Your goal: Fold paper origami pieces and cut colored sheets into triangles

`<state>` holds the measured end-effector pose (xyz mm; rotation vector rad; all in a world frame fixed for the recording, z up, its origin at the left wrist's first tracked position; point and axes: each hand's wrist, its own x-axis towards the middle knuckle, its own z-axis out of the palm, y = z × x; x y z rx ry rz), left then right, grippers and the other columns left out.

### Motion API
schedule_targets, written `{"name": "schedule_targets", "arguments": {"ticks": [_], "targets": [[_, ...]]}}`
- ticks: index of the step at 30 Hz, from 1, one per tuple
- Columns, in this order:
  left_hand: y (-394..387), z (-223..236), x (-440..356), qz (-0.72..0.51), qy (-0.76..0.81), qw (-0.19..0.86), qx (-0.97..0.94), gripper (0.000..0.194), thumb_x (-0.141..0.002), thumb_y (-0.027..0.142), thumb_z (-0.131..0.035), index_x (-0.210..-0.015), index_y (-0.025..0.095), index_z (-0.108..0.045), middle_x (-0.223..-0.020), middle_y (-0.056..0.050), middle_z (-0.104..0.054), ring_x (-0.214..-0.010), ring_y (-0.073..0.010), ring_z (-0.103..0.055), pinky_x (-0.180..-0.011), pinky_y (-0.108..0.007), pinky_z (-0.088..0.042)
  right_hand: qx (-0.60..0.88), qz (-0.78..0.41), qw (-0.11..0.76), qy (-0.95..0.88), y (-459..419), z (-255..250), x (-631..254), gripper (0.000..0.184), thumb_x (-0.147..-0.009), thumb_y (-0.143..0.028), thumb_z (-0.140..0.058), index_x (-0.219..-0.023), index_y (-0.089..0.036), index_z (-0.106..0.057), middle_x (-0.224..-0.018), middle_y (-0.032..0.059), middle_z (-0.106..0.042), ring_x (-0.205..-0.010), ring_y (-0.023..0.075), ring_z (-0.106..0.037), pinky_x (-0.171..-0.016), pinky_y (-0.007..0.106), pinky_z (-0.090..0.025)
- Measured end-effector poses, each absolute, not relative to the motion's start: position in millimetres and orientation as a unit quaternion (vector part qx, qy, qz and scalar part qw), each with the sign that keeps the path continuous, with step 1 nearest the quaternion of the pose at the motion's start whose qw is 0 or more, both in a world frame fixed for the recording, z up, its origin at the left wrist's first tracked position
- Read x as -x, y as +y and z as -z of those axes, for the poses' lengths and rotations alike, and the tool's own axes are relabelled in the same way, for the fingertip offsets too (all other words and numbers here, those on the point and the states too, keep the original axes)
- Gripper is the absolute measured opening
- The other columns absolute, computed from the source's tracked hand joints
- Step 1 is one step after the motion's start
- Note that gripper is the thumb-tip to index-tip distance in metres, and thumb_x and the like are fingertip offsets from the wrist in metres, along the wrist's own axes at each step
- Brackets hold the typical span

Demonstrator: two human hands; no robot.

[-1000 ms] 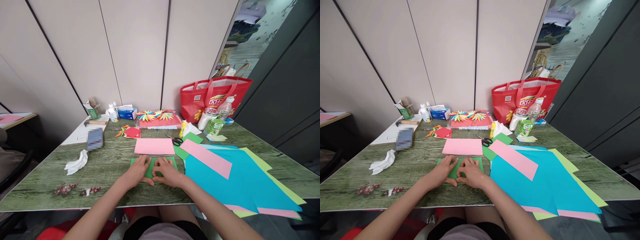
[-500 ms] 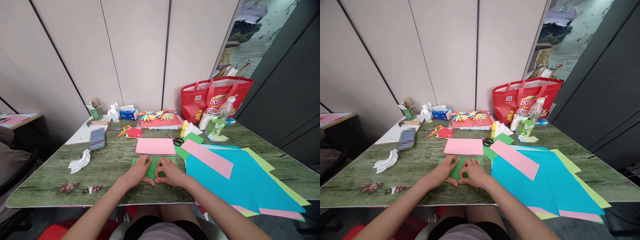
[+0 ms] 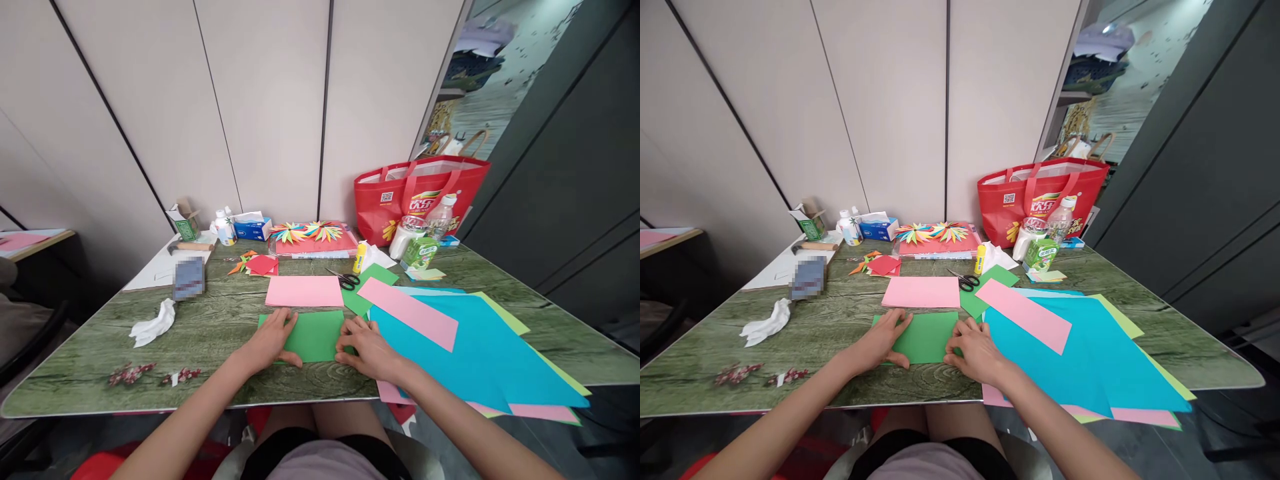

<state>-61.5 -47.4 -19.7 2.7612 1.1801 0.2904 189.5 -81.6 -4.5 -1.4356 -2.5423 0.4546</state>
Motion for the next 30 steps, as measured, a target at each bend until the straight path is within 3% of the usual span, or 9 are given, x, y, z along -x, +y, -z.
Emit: {"name": "schedule_targets", "arguments": {"ticks": [10,17,24,30], "targets": [[-46.5,21.1,62.0,-0.1,0.399,0.083,-0.908,0.091,-0.054,0.06,-0.065,-0.125,0.01,-0.037,-0.106,-0.014,-0.043,-0.099,-0.0284,-0.043,-0.083,-0.041,-0.04,0.458,-0.12,0.081,-0.877,-86.6,-3.1,-200.5,0.018,-0.081,-0.029,-0.053,-0.069,-0.021,-0.062,-0.083,0.002,-0.055,-0.086,0.0187,-0.045,-0.074,0.035,-0.027],[-51.1,15.9,56.5,-0.082,0.426,0.066,-0.899,0.086,-0.055,0.06,-0.064,-0.123,0.013,-0.04,-0.105,-0.013,-0.046,-0.099,-0.0287,-0.045,-0.084,-0.042,-0.039,0.441,-0.07,-0.038,-0.894,-79.4,-25.1,-190.8,0.028,-0.077,-0.036,-0.057,-0.057,-0.017,-0.063,-0.075,0.0074,-0.059,-0.09,0.0251,-0.047,-0.074,0.036,-0.031],[-53.5,9.8,52.6,-0.054,0.437,0.063,-0.896,0.086,-0.055,0.058,-0.067,-0.122,0.011,-0.04,-0.107,-0.014,-0.046,-0.101,-0.0284,-0.044,-0.084,-0.04,-0.038,0.543,-0.128,0.084,-0.826,-75.0,-7.7,-116.5,0.037,-0.091,-0.036,-0.032,-0.081,-0.019,-0.064,-0.076,0.0054,-0.067,-0.071,0.018,-0.06,-0.058,0.025,-0.034],[-55.6,10.3,54.0,-0.029,0.459,0.036,-0.887,0.068,-0.071,0.044,-0.061,-0.126,0.012,-0.038,-0.11,-0.014,-0.046,-0.099,-0.0259,-0.043,-0.082,-0.038,-0.037,0.66,-0.101,0.1,-0.738,-86.6,18.4,-83.8,0.033,-0.088,-0.031,-0.035,-0.084,-0.018,-0.064,-0.076,0.0101,-0.069,-0.067,0.0218,-0.064,-0.056,0.028,-0.036]]}}
